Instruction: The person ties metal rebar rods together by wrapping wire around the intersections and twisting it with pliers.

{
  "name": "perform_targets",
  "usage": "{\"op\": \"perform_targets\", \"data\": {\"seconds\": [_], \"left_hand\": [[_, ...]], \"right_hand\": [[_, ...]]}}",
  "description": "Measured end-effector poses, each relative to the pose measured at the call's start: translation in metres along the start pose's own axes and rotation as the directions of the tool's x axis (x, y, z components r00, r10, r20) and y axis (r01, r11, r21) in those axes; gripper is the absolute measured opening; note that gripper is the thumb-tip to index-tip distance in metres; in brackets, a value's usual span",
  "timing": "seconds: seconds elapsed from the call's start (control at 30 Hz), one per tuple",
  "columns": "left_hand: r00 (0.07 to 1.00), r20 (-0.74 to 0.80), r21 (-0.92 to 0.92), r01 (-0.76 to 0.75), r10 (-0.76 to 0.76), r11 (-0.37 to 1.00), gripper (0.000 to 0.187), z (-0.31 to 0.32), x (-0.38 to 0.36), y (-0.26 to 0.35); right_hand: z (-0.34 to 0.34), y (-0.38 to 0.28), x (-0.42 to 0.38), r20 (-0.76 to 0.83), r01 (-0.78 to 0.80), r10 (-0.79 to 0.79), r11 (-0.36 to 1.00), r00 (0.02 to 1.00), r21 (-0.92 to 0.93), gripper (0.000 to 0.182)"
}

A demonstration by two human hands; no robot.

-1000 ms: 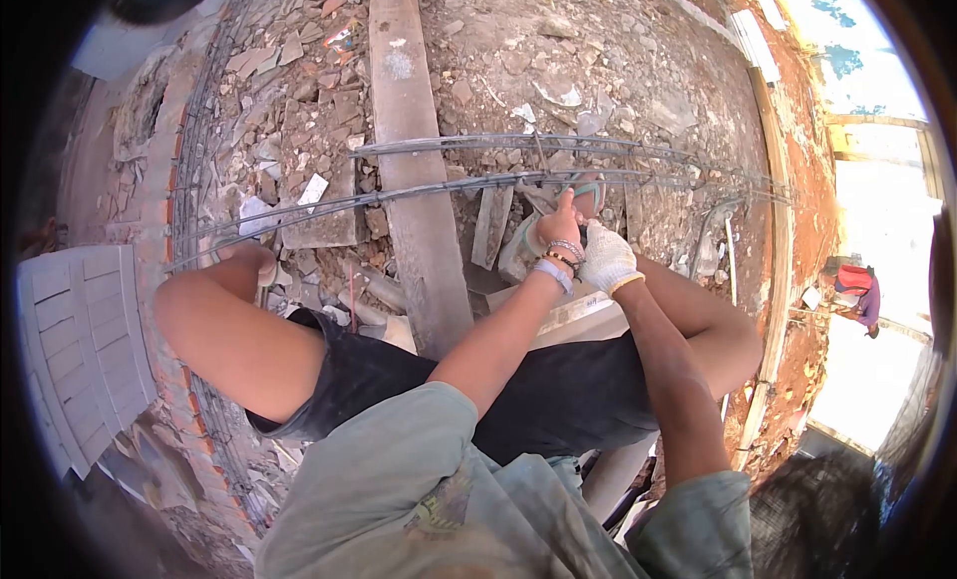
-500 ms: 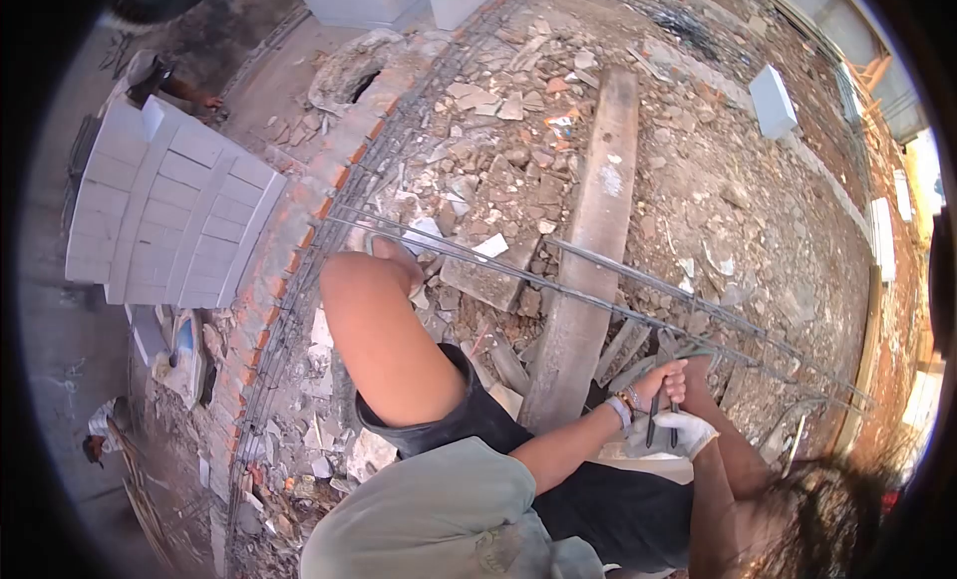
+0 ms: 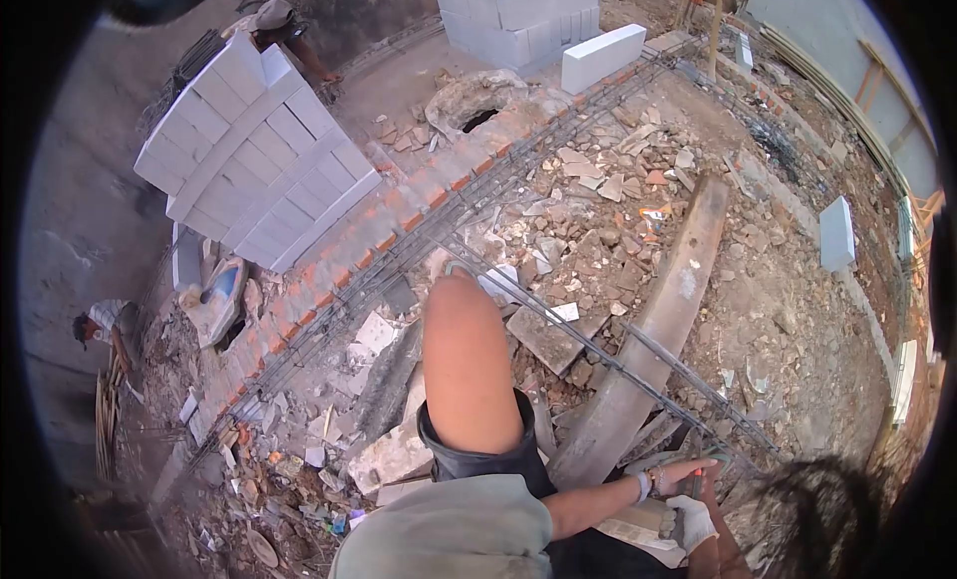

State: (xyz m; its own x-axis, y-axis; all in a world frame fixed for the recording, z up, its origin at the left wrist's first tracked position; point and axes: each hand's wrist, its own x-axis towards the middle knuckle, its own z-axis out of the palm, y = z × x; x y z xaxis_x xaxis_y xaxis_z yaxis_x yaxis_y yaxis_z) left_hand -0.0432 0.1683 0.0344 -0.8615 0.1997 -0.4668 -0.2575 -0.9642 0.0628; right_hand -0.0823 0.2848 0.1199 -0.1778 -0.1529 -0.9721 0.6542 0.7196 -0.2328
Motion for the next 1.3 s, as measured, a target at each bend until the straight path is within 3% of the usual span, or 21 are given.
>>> {"op": "perform_targets", "data": {"seconds": [0.03, 0.07, 0.1, 0.13, 0.17, 0.27, 0.37, 0.47, 0.53, 0.73, 0.87, 0.9, 0.93, 1.0, 1.07, 1.13, 1.2, 1.3], "left_hand": [[1.0, -0.028, 0.055, -0.006, 0.008, 0.998, 0.048, -0.003, 0.011, -0.009], [0.957, -0.266, 0.271, -0.043, 0.118, 0.962, 0.054, -0.002, 0.021, -0.017], [0.846, -0.46, 0.473, -0.025, 0.271, 0.88, 0.061, -0.004, 0.04, -0.03], [0.677, -0.587, 0.641, 0.052, 0.445, 0.766, 0.069, -0.006, 0.053, -0.038], [0.675, -0.572, 0.659, 0.039, 0.467, 0.751, 0.078, -0.005, 0.056, -0.037], [0.782, -0.546, 0.509, 0.025, 0.3, 0.86, 0.062, 0.002, 0.046, -0.029], [0.75, -0.547, 0.538, -0.025, 0.371, 0.843, 0.054, 0.008, 0.041, -0.031], [0.857, -0.406, 0.457, -0.109, 0.316, 0.883, 0.054, 0.015, 0.034, -0.025], [0.818, -0.55, 0.394, 0.076, 0.168, 0.916, 0.044, 0.002, 0.076, -0.039], [0.856, -0.428, 0.47, -0.061, 0.288, 0.881, 0.053, -0.014, 0.051, -0.033], [0.933, -0.302, 0.47, -0.032, 0.195, 0.882, 0.059, -0.022, 0.05, -0.029], [0.97, -0.243, 0.402, 0.097, 0.004, 0.911, 0.059, -0.068, 0.128, -0.07], [0.917, -0.372, 0.514, 0.074, 0.144, 0.855, 0.059, -0.062, 0.12, -0.068], [0.723, -0.531, 0.714, 0.102, 0.442, 0.692, 0.06, -0.031, 0.081, -0.056], [0.706, -0.504, 0.764, 0.096, 0.497, 0.638, 0.061, -0.021, 0.061, -0.067], [0.721, -0.458, 0.776, 0.041, 0.519, 0.629, 0.062, -0.011, 0.024, -0.056], [0.919, -0.063, 0.947, -0.069, 0.39, 0.314, 0.049, 0.0, -0.031, -0.008], [0.955, 0.071, 0.728, -0.246, 0.287, 0.64, 0.033, 0.042, -0.134, 0.061]], "right_hand": [[-0.002, 0.0, 0.003, 0.005, -0.031, 0.031, 0.999, 1.0, 0.035, 0.021], [-0.004, 0.0, 0.006, 0.014, -0.06, 0.06, 0.996, 0.998, 0.068, 0.017], [-0.007, -0.003, 0.003, 0.031, -0.089, 0.087, 0.994, 0.996, 0.069, 0.018], [-0.009, -0.006, 0.001, 0.05, -0.118, 0.115, 0.991, 0.992, 0.069, 0.02], [-0.013, -0.008, 0.002, 0.088, -0.144, 0.137, 0.987, 0.987, 0.078, 0.021], [-0.034, -0.012, 0.01, 0.238, -0.223, 0.191, 0.968, 0.952, 0.115, 0.025], [-0.05, -0.007, 0.022, 0.113, -0.176, 0.177, 0.984, 0.978, -0.02, 0.029], [-0.056, -0.01, 0.028, 0.085, -0.149, 0.154, 0.987, 0.984, -0.063, 0.028], [-0.051, -0.012, 0.029, 0.093, -0.132, 0.138, 0.989, 0.986, -0.065, 0.028], [-0.023, -0.02, 0.031, 0.103, -0.125, 0.132, 0.989, 0.986, -0.078, 0.027], [-0.012, -0.022, 0.033, 0.099, -0.127, 0.136, 0.988, 0.986, -0.091, 0.026], [-0.009, -0.024, 0.033, 0.098, -0.127, 0.136, 0.987, 0.986, -0.096, 0.025], [-0.007, -0.025, 0.033, 0.099, -0.124, 0.134, 0.987, 0.986, -0.101, 0.025], [-0.009, -0.022, 0.033, 0.099, -0.122, 0.133, 0.987, 0.986, -0.104, 0.025], [-0.02, -0.014, 0.033, 0.112, -0.122, 0.133, 0.987, 0.985, -0.102, 0.024], [-0.034, -0.005, 0.037, 0.136, -0.111, 0.123, 0.99, 0.983, -0.091, 0.024], [-0.039, 0.002, 0.036, 0.157, -0.101, 0.113, 0.991, 0.981, -0.086, 0.023], [-0.035, 0.002, 0.029, 0.139, -0.117, 0.118, 0.993, 0.983, -0.019, 0.021]]}}
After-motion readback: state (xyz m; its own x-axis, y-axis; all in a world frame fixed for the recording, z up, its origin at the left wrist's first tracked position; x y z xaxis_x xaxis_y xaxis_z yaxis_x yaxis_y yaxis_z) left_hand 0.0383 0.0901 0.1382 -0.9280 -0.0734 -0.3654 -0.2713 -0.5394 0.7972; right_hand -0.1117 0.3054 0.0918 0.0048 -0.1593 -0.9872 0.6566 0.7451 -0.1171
